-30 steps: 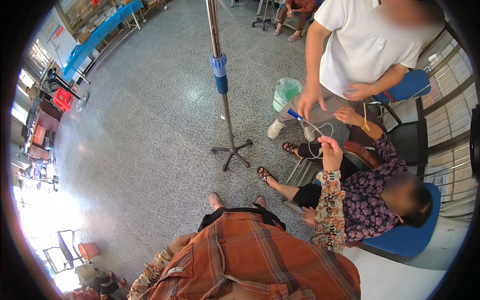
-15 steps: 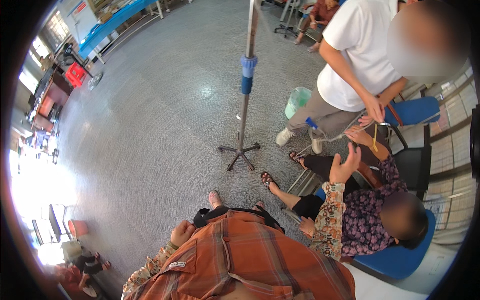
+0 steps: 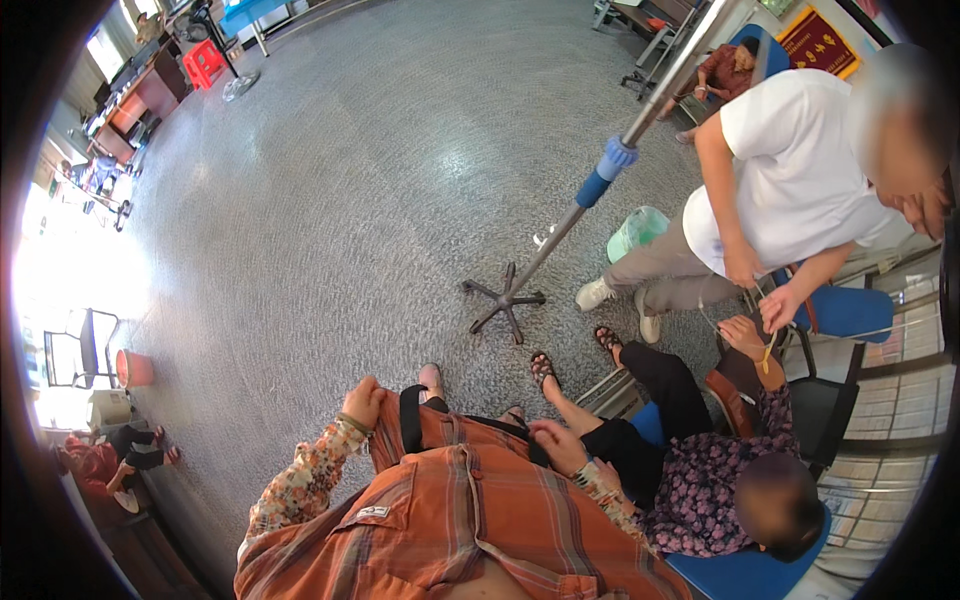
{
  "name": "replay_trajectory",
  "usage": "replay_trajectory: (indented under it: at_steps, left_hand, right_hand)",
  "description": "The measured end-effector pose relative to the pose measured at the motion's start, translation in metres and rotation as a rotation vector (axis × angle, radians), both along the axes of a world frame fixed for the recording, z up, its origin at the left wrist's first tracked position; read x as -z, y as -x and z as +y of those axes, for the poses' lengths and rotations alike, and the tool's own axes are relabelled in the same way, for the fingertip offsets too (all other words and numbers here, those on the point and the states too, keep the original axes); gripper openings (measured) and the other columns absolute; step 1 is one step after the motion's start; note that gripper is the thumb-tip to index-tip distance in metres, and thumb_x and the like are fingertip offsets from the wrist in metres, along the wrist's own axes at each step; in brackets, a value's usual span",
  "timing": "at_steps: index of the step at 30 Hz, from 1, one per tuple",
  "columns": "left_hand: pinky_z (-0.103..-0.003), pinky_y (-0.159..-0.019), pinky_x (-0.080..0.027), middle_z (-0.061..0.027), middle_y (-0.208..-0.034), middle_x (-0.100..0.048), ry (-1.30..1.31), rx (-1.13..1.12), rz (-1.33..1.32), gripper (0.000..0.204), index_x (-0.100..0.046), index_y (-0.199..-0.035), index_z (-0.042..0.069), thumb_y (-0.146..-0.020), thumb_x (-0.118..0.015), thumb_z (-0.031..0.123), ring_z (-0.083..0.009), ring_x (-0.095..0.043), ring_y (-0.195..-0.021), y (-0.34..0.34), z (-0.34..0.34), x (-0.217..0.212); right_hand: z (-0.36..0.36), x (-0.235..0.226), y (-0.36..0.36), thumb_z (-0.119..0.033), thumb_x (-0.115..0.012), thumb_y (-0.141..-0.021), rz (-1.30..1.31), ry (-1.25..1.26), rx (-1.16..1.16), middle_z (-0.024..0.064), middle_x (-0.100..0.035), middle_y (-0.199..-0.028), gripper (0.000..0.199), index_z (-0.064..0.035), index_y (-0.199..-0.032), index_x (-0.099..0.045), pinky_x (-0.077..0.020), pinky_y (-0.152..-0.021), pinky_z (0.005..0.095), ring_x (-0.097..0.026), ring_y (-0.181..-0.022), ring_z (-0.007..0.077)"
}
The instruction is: The person assembles IV drip stands by unpacking plastic bags containing tubing and connectors, attaching tubing to the stand poles, and moving the stands into position. The person handles multiple packaged items, unpacks them, and connects components to the metal poles.
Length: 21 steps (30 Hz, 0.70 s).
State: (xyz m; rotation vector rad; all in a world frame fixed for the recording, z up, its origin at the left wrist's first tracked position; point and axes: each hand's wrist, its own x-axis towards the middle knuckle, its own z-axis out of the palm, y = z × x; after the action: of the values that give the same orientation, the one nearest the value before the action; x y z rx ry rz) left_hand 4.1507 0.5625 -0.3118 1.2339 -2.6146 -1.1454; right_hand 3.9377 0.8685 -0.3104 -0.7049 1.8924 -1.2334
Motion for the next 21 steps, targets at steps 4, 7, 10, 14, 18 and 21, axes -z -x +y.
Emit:
replay_trajectory:
  at_steps: [4,7,10,14,18,21]
  left_hand:
    - [-0.043,-0.059,-0.043,-0.0177,-0.071,-0.056,-0.067,0.198,-0.059,0.016,-0.049,-0.082,0.006,-0.078,-0.049,0.021,-0.0362,-0.054,-0.068,0.004,-0.014,0.017]
    - [-0.043,-0.061,-0.043,-0.0168,-0.072,-0.056,-0.124,0.263,-0.115,0.017,-0.050,-0.083,0.006,-0.079,-0.048,0.022,-0.0357,-0.054,-0.069,0.007,-0.031,0.007]
    - [-0.043,-0.064,-0.043,-0.0175,-0.074,-0.057,-0.196,0.317,-0.024,0.021,-0.051,-0.088,0.006,-0.082,-0.045,0.025,-0.0356,-0.055,-0.070,0.001,-0.047,0.006]
    - [-0.041,-0.069,-0.043,-0.0186,-0.079,-0.058,-0.327,0.386,-0.042,0.031,-0.053,-0.097,0.008,-0.085,-0.037,0.032,-0.0356,-0.055,-0.075,0.001,-0.062,0.001]
    - [-0.038,-0.070,-0.044,-0.0195,-0.087,-0.058,-0.441,0.335,-0.138,0.036,-0.056,-0.099,0.006,-0.084,-0.038,0.033,-0.0346,-0.056,-0.080,-0.006,-0.076,-0.008]
    - [-0.033,-0.072,-0.045,-0.0146,-0.091,-0.060,-0.689,0.195,-0.056,0.032,-0.058,-0.099,0.006,-0.081,-0.043,0.027,-0.0263,-0.058,-0.081,-0.011,-0.090,-0.001]
  right_hand:
    - [-0.013,-0.005,-0.004,-0.038,-0.038,-0.087,-0.334,-0.053,-0.094,0.0085,-0.055,-0.091,0.041,-0.0048,-0.107,-0.050,-0.0412,-0.068,0.0295,-0.054,-0.081,0.0196]
    - [-0.026,-0.022,-0.009,-0.041,-0.037,-0.086,-0.248,-0.085,-0.165,0.0095,-0.056,-0.093,0.043,-0.0064,-0.109,-0.049,-0.0413,-0.066,0.0305,-0.055,-0.080,0.0206]
    - [-0.036,-0.039,-0.018,-0.042,-0.037,-0.086,-0.117,-0.238,-0.231,0.0101,-0.057,-0.091,0.044,-0.0073,-0.110,-0.049,-0.0419,-0.065,0.0300,-0.056,-0.078,0.0217]
    - [-0.035,-0.025,-0.042,-0.038,-0.039,-0.087,-0.061,-0.222,-0.117,0.0100,-0.058,-0.088,0.040,-0.0061,-0.108,-0.051,-0.0421,-0.063,0.0296,-0.056,-0.075,0.0211]
    - [-0.064,-0.022,-0.046,-0.032,-0.041,-0.087,-0.069,-0.143,-0.055,0.0072,-0.058,-0.081,0.035,-0.0040,-0.105,-0.052,-0.0421,-0.061,0.0276,-0.055,-0.070,0.0159]
    - [-0.074,0.005,-0.037,-0.027,-0.045,-0.086,-0.180,-0.148,0.031,0.0035,-0.057,-0.073,0.030,-0.0023,-0.101,-0.054,-0.0421,-0.056,0.0253,-0.053,-0.065,0.0103]
